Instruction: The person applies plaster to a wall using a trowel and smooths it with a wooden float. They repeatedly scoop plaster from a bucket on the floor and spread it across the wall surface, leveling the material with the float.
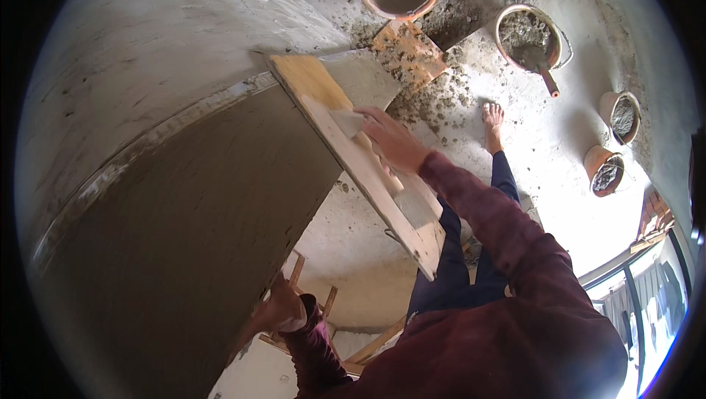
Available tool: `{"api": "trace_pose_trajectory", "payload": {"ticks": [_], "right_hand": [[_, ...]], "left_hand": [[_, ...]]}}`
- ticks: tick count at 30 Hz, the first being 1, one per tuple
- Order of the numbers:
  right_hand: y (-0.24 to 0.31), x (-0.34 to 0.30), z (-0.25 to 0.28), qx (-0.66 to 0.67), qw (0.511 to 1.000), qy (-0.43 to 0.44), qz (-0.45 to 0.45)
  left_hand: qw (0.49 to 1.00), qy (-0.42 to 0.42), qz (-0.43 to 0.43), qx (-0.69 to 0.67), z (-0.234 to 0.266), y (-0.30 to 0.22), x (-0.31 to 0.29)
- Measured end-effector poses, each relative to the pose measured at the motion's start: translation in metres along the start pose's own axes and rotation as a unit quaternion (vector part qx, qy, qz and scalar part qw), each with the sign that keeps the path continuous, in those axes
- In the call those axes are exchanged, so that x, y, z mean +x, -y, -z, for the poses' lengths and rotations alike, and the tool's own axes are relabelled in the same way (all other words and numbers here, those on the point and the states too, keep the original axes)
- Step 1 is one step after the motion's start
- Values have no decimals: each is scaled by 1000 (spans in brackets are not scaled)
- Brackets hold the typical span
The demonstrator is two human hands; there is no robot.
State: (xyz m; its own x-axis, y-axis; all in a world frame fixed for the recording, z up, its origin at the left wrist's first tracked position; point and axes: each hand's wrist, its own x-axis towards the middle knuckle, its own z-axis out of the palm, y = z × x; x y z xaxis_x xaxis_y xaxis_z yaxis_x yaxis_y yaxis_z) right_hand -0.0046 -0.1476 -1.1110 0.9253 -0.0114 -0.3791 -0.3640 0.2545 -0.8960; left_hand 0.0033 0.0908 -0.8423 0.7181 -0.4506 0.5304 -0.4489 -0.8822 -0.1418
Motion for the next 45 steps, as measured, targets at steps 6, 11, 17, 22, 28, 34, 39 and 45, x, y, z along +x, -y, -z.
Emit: {"api": "trace_pose_trajectory", "payload": {"ticks": [6,11,17,22,28,34,39,45], "right_hand": [[-6,9,16,115,979,27,-165],[-28,-21,-11,-69,993,-25,96],[-2,14,19,85,973,20,-215],[-13,-9,-2,-28,999,-21,28],[-26,27,22,84,974,19,-209],[-37,1,-7,-71,993,-47,77],[4,3,19,99,979,30,-173],[25,-21,3,36,997,-12,-61]], "left_hand": [[997,61,-25,-48,-2,-7,12],[993,94,-35,-66,6,-3,18],[989,109,-100,0,1,-13,37],[982,181,16,-46,11,2,28],[969,126,6,-213,-4,-46,58],[944,325,32,-43,35,66,-10],[981,165,1,-98,9,24,-2],[988,85,22,-128,-5,0,8]]}}
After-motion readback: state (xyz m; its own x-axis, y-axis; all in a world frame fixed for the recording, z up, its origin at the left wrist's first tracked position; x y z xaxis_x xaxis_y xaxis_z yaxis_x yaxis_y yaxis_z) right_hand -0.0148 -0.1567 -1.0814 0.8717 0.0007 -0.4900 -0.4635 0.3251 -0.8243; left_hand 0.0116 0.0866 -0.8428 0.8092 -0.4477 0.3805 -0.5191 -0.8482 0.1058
